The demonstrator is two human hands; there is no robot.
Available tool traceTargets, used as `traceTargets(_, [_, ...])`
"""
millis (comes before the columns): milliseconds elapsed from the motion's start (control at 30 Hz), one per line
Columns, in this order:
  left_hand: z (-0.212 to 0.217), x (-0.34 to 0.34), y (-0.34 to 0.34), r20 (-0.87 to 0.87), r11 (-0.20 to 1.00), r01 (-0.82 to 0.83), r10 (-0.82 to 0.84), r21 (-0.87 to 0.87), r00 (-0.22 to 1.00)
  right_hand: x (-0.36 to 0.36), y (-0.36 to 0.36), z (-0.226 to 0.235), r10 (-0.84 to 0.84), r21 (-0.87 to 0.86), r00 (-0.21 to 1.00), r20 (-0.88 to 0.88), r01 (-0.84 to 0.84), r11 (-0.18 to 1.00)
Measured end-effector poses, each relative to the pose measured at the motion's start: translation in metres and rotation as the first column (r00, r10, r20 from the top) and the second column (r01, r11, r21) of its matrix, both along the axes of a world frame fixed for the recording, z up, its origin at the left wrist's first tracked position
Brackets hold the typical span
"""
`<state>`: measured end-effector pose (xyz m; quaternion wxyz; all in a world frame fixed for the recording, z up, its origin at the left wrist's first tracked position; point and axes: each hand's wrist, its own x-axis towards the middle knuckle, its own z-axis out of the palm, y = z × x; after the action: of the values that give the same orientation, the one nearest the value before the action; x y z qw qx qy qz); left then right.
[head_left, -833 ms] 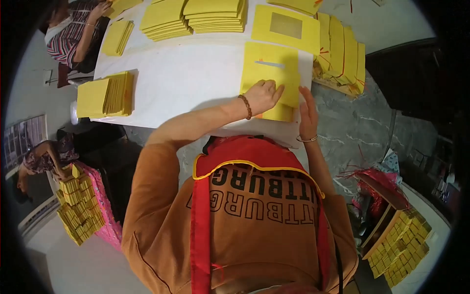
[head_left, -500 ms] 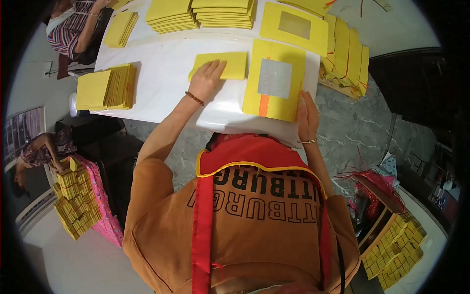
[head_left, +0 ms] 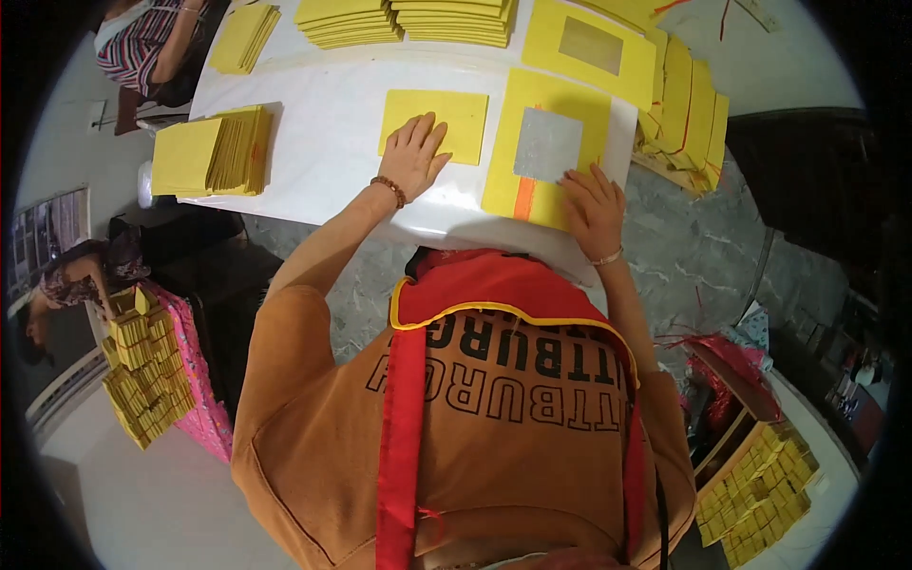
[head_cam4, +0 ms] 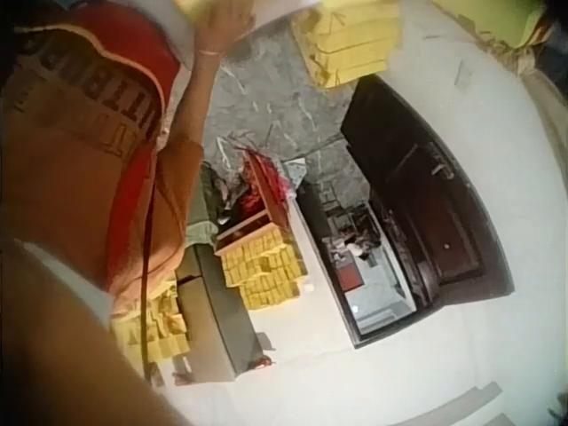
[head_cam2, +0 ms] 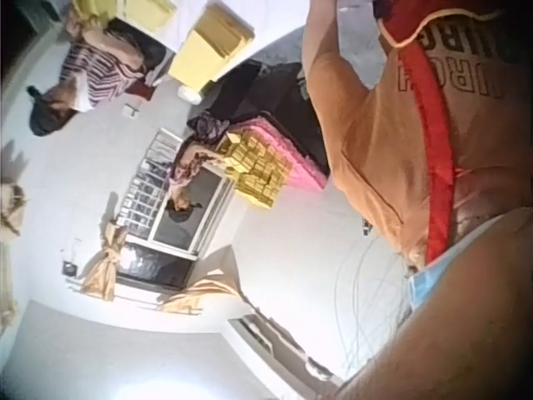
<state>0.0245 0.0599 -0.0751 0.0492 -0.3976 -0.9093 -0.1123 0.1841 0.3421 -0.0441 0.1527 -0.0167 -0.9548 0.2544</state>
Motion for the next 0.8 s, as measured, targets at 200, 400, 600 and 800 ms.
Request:
traceTargets(200, [0.051,0.010,0.037,-0.026,0.980,0.184,-0.183,0.069,0.983,-0.004,0.007,-0.014,0.101,-0.024,0.994,0.027,-0.101,0.995])
traceTargets(400, [0.053,0.051,0.070,0.154,0.834,0.494,-0.537,0.247,0.829,-0.004,0.008,-0.016,0.074,-0.045,0.997,0.006,-0.073,0.996])
traceTargets(600, [0.050,0.039,0.075,0.322,0.795,0.461,-0.589,0.394,0.742,-0.008,0.032,-0.040,0.193,-0.640,0.981,0.020,-0.135,0.756])
traceTargets(800, [0.056,0.019,0.078,0.678,0.897,0.339,-0.437,0.283,0.591,-0.007,0.029,-0.036,0.111,-0.753,0.994,0.005,-0.070,0.655])
